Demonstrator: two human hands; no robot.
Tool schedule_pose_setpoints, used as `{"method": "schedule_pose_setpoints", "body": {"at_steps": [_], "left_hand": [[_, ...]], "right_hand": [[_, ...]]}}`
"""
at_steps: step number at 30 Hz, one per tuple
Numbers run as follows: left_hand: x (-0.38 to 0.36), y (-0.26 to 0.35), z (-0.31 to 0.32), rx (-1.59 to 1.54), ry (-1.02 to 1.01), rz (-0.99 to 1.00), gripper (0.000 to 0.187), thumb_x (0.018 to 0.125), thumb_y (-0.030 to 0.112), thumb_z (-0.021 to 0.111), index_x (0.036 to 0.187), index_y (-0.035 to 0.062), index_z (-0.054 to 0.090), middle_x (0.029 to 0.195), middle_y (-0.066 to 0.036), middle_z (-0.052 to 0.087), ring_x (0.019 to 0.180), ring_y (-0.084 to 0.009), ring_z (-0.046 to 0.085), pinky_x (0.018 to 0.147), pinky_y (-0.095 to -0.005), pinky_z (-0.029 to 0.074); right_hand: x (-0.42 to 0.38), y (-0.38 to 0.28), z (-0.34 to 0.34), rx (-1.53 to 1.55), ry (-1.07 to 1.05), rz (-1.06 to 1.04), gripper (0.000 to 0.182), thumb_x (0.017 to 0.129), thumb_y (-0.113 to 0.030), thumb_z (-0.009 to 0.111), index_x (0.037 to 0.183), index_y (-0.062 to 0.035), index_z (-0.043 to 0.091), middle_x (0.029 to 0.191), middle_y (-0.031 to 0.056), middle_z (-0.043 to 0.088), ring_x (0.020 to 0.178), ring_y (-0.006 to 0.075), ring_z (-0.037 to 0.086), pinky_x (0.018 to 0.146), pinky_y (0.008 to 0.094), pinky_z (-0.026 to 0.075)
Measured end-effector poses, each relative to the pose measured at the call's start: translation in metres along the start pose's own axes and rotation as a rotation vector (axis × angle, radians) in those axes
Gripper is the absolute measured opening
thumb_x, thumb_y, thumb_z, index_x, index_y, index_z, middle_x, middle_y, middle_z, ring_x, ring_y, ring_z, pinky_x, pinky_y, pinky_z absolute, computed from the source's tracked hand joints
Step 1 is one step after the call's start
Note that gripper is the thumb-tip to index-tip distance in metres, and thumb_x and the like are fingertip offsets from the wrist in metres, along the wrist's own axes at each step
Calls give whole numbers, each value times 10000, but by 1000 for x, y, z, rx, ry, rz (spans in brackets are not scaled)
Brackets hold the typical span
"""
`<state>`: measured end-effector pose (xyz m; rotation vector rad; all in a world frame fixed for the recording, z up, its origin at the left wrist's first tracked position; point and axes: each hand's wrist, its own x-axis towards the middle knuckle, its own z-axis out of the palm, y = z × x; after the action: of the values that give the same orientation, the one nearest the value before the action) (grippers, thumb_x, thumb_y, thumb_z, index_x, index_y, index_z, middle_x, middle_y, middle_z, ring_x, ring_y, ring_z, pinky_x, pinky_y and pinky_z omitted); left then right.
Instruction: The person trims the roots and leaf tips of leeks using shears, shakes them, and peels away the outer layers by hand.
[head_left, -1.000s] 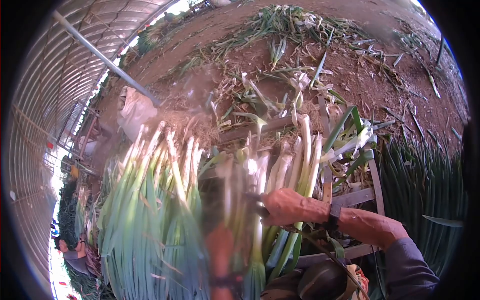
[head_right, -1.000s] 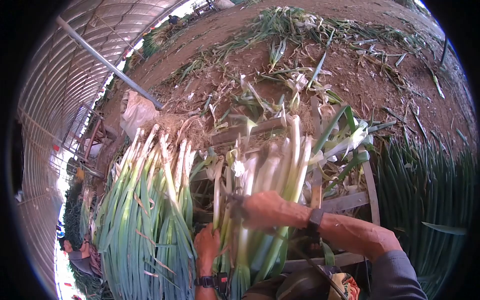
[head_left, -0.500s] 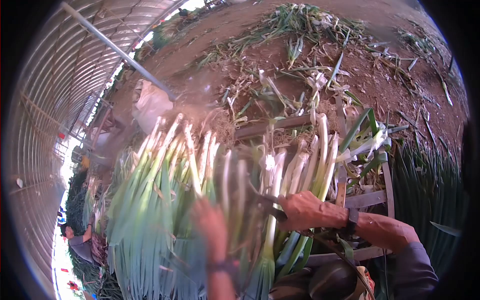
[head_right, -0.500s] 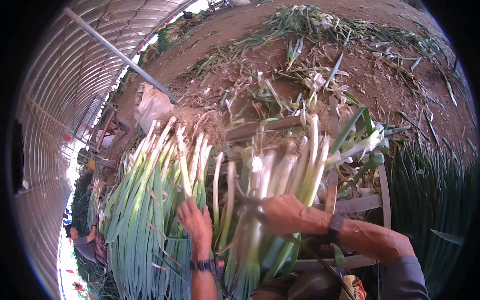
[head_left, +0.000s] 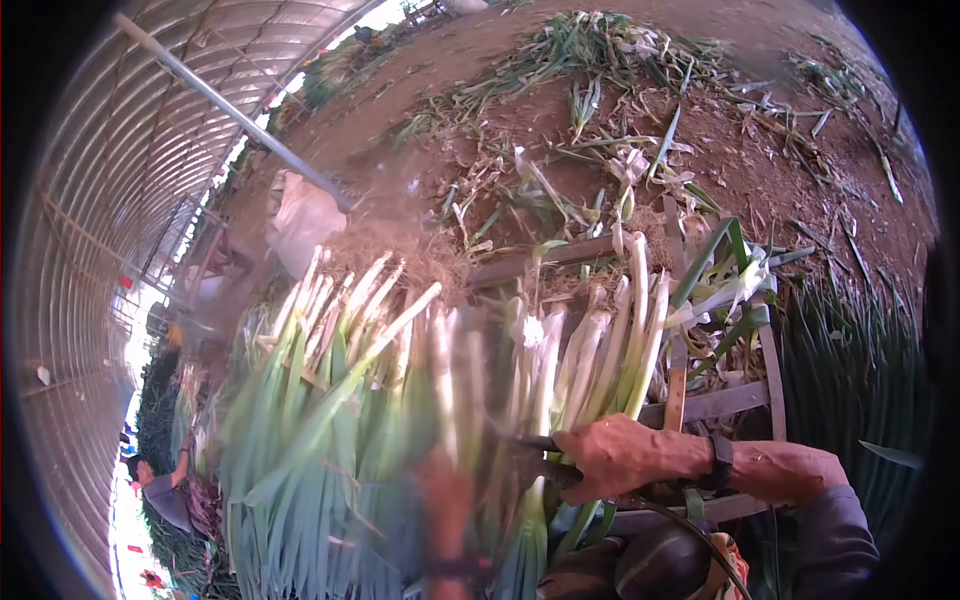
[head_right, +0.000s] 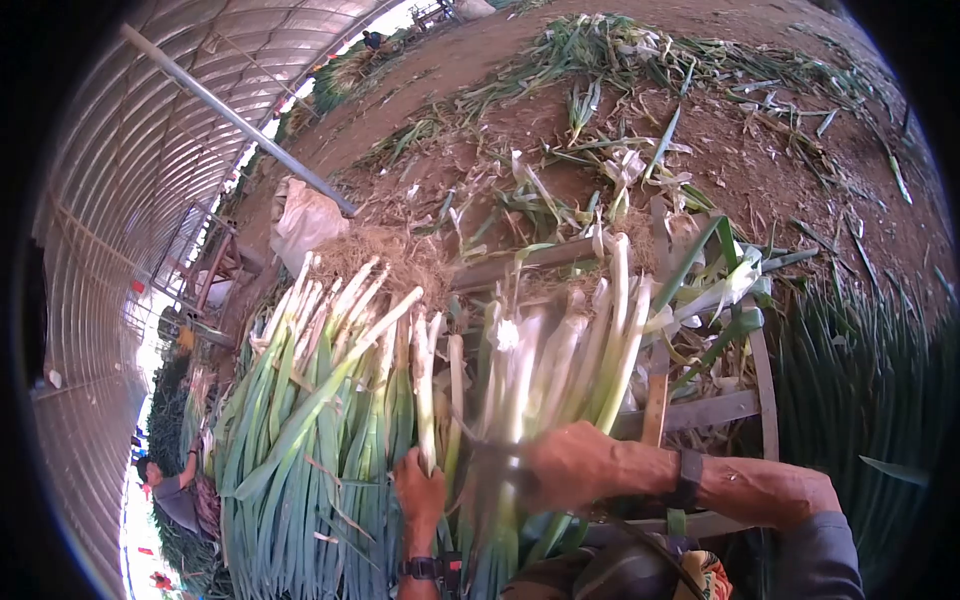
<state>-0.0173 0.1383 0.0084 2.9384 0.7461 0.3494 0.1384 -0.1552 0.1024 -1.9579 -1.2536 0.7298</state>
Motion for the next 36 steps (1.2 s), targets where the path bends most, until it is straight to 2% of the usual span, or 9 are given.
{"method": "schedule_pose_setpoints", "body": {"at_steps": [4, 8, 14, 17, 20, 21, 25, 29, 36], "left_hand": [[8, 21, -10, -82, 27, -62, 420, 789, 86, 713, 1174, -19, 582, 1117, -218, 641, 1080, -397, 611, 946, -477, 483], [19, 33, -11, -87, 16, -110, 480, 788, 101, 726, 1223, -5, 552, 1105, -222, 650, 1071, -391, 626, 926, -478, 490], [17, 25, 0, -70, 24, -99, 489, 802, 178, 733, 1215, -4, 546, 1041, -207, 681, 950, -397, 669, 878, -473, 514], [21, 26, -10, -102, -23, -114, 438, 814, 203, 730, 1161, -17, 576, 1002, -204, 707, 913, -378, 688, 853, -463, 528], [33, 31, -39, -292, -196, -234, 377, 808, 168, 733, 1101, -31, 603, 995, -207, 723, 912, -346, 707, 830, -433, 546], [36, 22, -38, -368, -207, -238, 325, 824, 138, 732, 1071, -36, 615, 974, -176, 735, 901, -283, 716, 824, -387, 554], [40, -13, -25, -677, -195, -152, 342, 887, 131, 698, 1166, -43, 605, 1036, -142, 713, 942, -190, 675, 850, -347, 537], [44, -17, -39, -614, -289, -207, 406, 917, 169, 634, 1248, -57, 574, 1108, -173, 687, 1004, -209, 654, 884, -334, 518], [46, -31, -24, -721, -162, -284, 402, 897, 114, 560, 1270, -36, 566, 1018, -160, 684, 906, -214, 653, 787, -336, 512]], "right_hand": [[0, -6, 8, 9, -80, -8, 564, 771, -415, 769, 1048, 46, 599, 827, 230, 671, 796, 446, 679, 706, 516, 536], [-4, -15, 6, 19, -84, -75, 542, 767, -395, 775, 1028, 45, 596, 812, 234, 665, 789, 450, 677, 707, 513, 537], [2, -17, 14, 38, -57, -117, 513, 759, -367, 781, 995, 46, 590, 800, 239, 663, 783, 451, 678, 696, 516, 539], [4, -14, 9, 9, -3, -113, 500, 760, -355, 775, 988, 49, 587, 789, 233, 664, 770, 448, 680, 681, 516, 542], [3, -8, 17, 19, -33, -76, 493, 762, -348, 768, 980, 53, 583, 772, 226, 663, 750, 445, 682, 666, 516, 544], [3, -7, 20, 35, -57, -61, 491, 763, -347, 766, 977, 55, 581, 766, 224, 663, 742, 443, 682, 661, 516, 544], [-3, -27, 4, -16, -38, -205, 482, 772, -347, 752, 964, 59, 576, 740, 226, 655, 708, 442, 679, 632, 522, 541], [-1, -26, 11, 21, -54, -218, 464, 783, -332, 735, 962, 64, 571, 710, 227, 642, 681, 441, 673, 610, 520, 542], [14, -20, 20, -108, -37, -114, 491, 776, -330, 744, 1027, 54, 571, 731, 217, 655, 692, 436, 676, 617, 516, 544]]}}
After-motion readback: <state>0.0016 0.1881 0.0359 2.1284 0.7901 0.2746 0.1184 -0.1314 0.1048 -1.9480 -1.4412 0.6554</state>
